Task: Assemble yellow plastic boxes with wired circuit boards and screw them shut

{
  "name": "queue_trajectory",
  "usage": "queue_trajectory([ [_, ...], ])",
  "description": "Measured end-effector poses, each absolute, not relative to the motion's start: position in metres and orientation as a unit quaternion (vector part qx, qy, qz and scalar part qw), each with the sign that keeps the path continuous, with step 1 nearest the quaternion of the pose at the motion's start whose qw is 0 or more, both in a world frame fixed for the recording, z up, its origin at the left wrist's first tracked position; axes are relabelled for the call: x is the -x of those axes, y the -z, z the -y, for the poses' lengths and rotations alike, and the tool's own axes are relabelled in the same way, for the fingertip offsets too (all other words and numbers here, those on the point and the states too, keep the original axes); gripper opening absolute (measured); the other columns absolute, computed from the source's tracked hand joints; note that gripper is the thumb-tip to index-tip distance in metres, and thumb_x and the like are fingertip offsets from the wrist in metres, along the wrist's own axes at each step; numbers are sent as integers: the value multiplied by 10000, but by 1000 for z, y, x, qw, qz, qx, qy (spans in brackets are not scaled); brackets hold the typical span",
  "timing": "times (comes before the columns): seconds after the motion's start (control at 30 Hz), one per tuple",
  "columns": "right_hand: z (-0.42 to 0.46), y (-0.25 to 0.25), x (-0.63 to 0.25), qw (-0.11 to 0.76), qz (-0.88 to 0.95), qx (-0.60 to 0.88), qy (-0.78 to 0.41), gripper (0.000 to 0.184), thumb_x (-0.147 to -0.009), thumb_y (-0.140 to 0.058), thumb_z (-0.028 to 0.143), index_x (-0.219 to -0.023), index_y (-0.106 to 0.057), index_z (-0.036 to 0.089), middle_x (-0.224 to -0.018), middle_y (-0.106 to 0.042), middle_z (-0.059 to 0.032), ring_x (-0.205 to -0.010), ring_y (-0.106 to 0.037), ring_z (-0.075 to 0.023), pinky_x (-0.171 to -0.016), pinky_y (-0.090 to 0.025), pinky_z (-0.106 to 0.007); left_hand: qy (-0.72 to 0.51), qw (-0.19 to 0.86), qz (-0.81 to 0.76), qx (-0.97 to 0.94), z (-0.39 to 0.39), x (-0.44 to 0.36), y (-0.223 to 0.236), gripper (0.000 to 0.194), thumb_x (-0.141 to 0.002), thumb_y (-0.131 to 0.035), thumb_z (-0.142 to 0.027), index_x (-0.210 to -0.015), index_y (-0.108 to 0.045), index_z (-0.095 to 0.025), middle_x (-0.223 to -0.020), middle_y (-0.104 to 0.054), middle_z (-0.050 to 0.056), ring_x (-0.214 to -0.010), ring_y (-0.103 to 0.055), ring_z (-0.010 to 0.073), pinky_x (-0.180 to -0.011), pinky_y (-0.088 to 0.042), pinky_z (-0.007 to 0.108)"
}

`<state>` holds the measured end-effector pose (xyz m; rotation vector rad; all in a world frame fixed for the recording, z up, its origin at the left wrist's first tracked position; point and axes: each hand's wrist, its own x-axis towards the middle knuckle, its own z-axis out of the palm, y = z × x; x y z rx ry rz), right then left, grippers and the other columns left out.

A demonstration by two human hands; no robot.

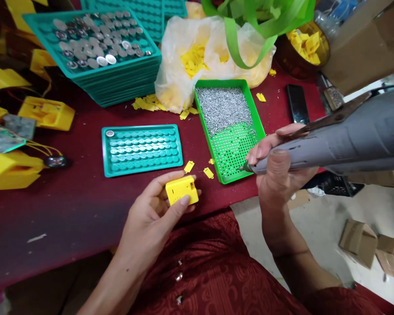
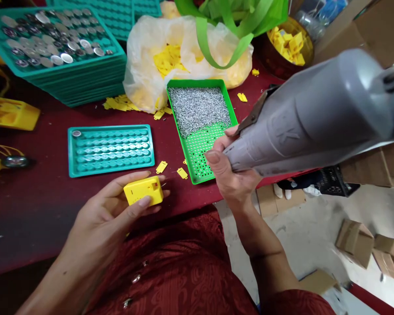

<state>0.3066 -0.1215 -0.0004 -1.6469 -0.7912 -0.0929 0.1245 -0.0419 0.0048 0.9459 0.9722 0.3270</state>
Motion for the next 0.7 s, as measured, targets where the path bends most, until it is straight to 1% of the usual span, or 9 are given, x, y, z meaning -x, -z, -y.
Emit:
queue_trajectory([
  [0.07,121,1,-306,605,348,715,42,411,-904,-467,680,-1148,-431,351,-831,-466,-3,-600,-567,-161,-627,-554,-378,-150,765,-451,-434,42,-125,-7,470,-753,-804,-318,-1170,-626,-197,-1086,-726,55,-875,-700,162,-709,-594,219],
  [0.23,123,0,-304,539,368,755,62,441,-959,-324,662,-1264,-373,348,-823,-465,-18,-606,-576,-169,-573,-530,-359,-144,768,-451,-431,41,-126,-10,468,-753,-800,-328,-1165,-617,-202,-1121,-718,59,-911,-713,190,-725,-596,244],
  [0.3,123,-1,-304,548,367,750,58,416,-963,-345,645,-1251,-379,347,-814,-462,-16,-605,-575,-170,-566,-524,-355,-144,769,-450,-431,41,-126,-10,461,-756,-797,-328,-1162,-618,-206,-1126,-716,56,-919,-715,192,-728,-598,244],
  [0.43,123,-1,-304,577,353,735,42,397,-927,-428,664,-1158,-406,341,-812,-465,-10,-601,-572,-172,-588,-537,-366,-146,769,-451,-428,41,-126,-9,448,-763,-794,-308,-1165,-623,-209,-1090,-722,45,-897,-712,172,-729,-602,229],
  [0.6,128,-3,-305,540,352,764,25,416,-939,-371,658,-1205,-370,337,-858,-524,-27,-695,-626,-211,-654,-562,-414,-154,777,-428,-435,38,-124,2,445,-756,-808,-303,-1158,-636,-216,-1082,-734,42,-885,-718,165,-733,-610,222],
  [0.63,130,-4,-304,537,352,767,20,412,-934,-378,660,-1196,-373,342,-859,-529,-24,-704,-629,-216,-666,-566,-424,-155,778,-423,-438,37,-124,4,449,-753,-812,-305,-1157,-638,-215,-1087,-737,46,-891,-720,168,-739,-612,226],
  [0.7,131,-7,-304,557,349,753,7,397,-909,-444,664,-1143,-400,348,-828,-520,-9,-683,-615,-212,-668,-566,-427,-154,776,-422,-442,36,-123,7,459,-752,-814,-313,-1163,-638,-210,-1102,-740,57,-907,-723,178,-756,-613,236],
])
